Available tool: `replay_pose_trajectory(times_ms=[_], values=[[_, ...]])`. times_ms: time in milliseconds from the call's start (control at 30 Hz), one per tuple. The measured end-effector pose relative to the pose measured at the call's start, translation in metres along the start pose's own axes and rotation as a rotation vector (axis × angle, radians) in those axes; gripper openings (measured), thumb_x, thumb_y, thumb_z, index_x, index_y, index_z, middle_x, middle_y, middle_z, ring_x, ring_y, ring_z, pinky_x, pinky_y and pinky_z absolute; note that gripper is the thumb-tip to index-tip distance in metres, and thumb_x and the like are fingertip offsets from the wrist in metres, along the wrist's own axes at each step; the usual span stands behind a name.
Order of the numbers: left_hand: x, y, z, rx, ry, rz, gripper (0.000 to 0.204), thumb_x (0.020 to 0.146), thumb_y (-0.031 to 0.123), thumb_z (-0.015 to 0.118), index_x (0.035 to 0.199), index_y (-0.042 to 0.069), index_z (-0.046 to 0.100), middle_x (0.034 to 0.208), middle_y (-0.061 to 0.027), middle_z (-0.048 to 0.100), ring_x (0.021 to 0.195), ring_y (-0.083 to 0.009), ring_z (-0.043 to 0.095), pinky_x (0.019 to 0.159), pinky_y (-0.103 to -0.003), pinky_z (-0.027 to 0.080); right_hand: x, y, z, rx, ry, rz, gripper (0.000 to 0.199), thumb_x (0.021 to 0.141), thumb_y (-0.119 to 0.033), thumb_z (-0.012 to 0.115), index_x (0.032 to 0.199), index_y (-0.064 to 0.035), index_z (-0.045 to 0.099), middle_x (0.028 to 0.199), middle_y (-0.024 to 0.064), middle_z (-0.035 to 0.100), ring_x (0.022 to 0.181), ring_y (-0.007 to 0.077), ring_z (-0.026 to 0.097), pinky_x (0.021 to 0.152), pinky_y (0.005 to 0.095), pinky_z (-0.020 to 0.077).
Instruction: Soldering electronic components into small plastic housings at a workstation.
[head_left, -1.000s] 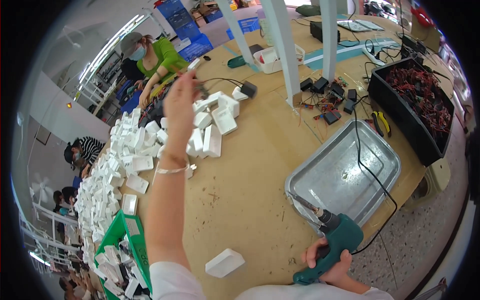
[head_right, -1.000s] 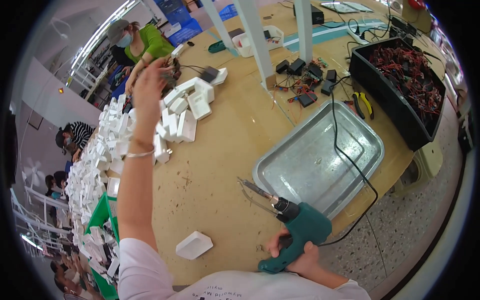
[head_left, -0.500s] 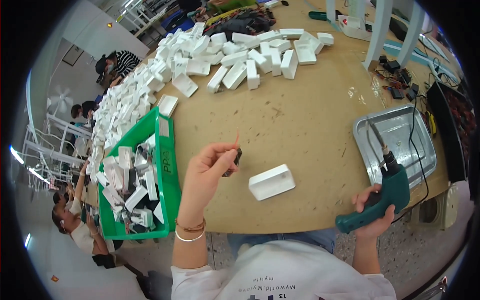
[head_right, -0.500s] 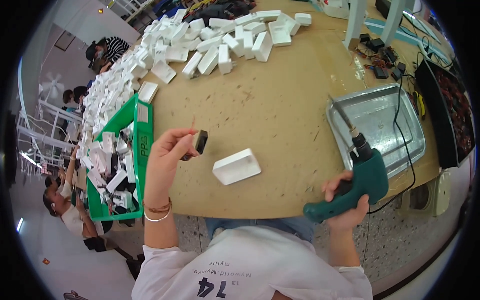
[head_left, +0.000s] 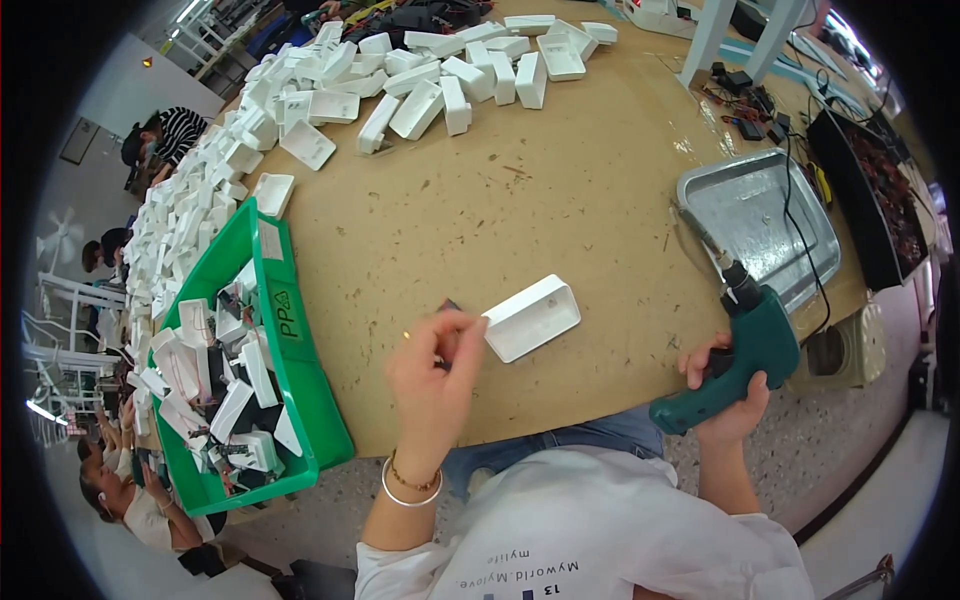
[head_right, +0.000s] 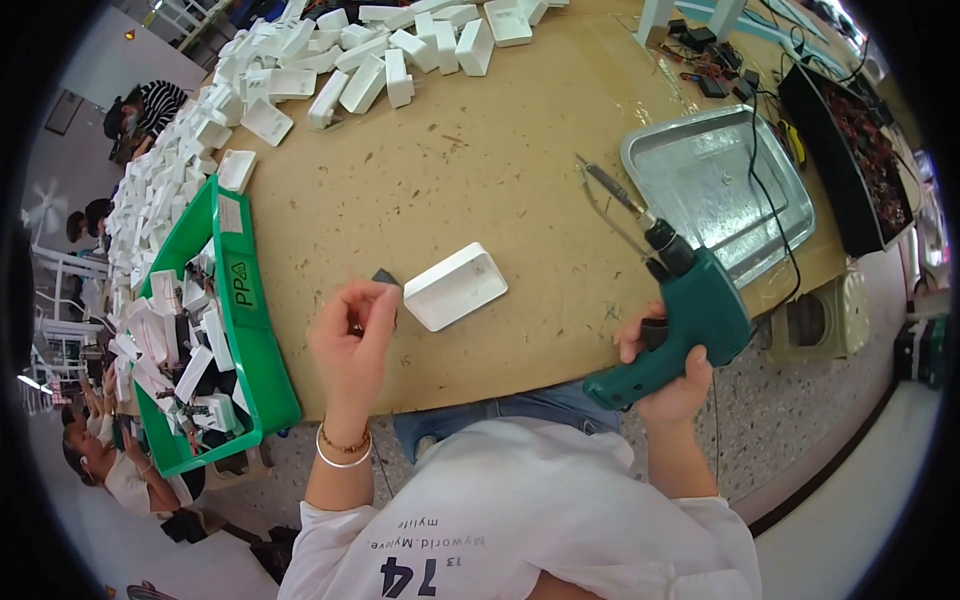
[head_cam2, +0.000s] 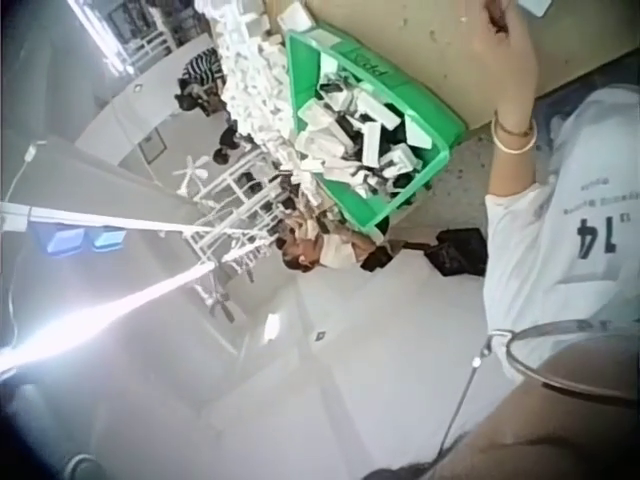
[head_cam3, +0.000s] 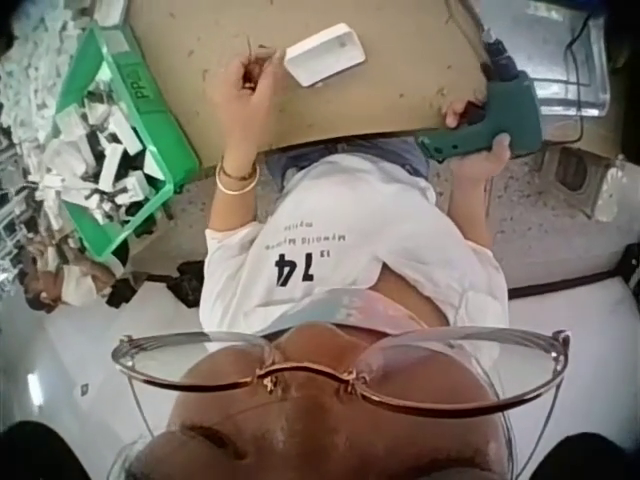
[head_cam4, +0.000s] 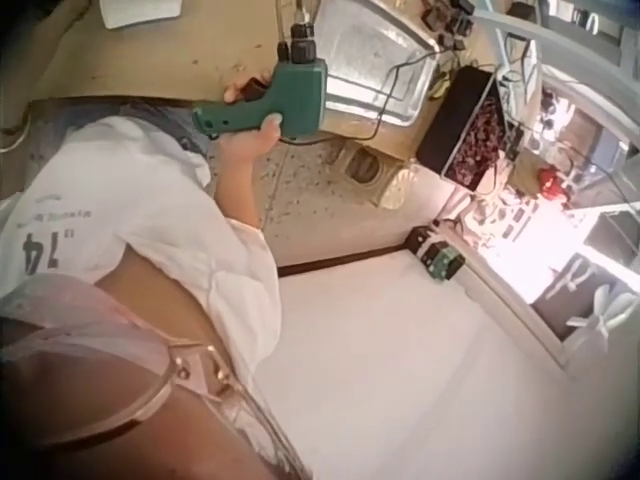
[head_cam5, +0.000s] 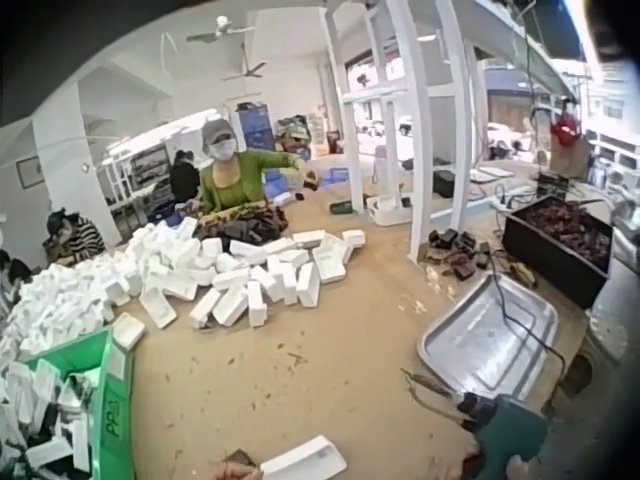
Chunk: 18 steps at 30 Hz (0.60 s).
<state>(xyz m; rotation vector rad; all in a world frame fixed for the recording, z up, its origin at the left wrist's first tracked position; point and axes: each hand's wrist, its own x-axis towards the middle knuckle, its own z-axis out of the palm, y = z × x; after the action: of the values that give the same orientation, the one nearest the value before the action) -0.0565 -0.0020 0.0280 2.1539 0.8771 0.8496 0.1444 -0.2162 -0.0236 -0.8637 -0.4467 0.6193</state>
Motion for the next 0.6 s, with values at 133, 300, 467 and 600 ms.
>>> replay_pose_trajectory(times_ms=[133, 300, 467, 600], values=[[-0.005, 0.003, 0.004, -0.02, -0.028, 0.093, 0.021, 0.087, 0.004, 0.061, 0.108, -0.001, 0.06, 0.069, 0.0011, 0.049, 0.054, -0.005, 0.048, 0.047, -0.018, 0.038, -0.006, 0.003, 0.002, -0.074, -0.043, 0.002, 0.066, 0.086, -0.058, 0.046, 0.117, -0.0002, 0.05, 0.084, 0.0127, 0.056, 0.067, 0.0172, 0.05, 0.073, 0.0357, 0.0369], [-0.016, 0.004, 0.007, -0.226, -0.155, -0.012, 0.028, 0.084, 0.001, 0.062, 0.112, -0.001, 0.059, 0.074, -0.0062, 0.051, 0.064, -0.0118, 0.05, 0.054, -0.027, 0.046, -0.006, 0.006, 0.001, -0.078, -0.02, 0.021, 0.065, 0.086, -0.057, 0.046, 0.117, -0.0004, 0.05, 0.083, 0.0118, 0.056, 0.067, 0.017, 0.05, 0.072, 0.0353, 0.0364], [-0.038, -0.009, 0.016, -0.423, -0.144, -0.148, 0.027, 0.083, 0.004, 0.067, 0.108, -0.003, 0.06, 0.088, -0.0081, 0.065, 0.067, -0.0147, 0.063, 0.061, -0.024, 0.051, -0.004, 0.006, 0.001, -0.056, 0.014, 0.027, 0.065, 0.086, -0.057, 0.046, 0.118, -0.0005, 0.049, 0.083, 0.0103, 0.055, 0.066, 0.0163, 0.049, 0.07, 0.0343, 0.0348], [-0.044, -0.017, 0.02, -0.49, 0.032, -0.031, 0.019, 0.081, 0.001, 0.068, 0.099, -0.002, 0.064, 0.082, -0.0078, 0.069, 0.066, -0.0152, 0.067, 0.058, -0.023, 0.052, -0.002, 0.007, 0.001, -0.055, -0.019, 0.016, 0.065, 0.087, -0.056, 0.046, 0.118, -0.0001, 0.05, 0.083, 0.0097, 0.055, 0.065, 0.0156, 0.048, 0.068, 0.0332, 0.0334]])
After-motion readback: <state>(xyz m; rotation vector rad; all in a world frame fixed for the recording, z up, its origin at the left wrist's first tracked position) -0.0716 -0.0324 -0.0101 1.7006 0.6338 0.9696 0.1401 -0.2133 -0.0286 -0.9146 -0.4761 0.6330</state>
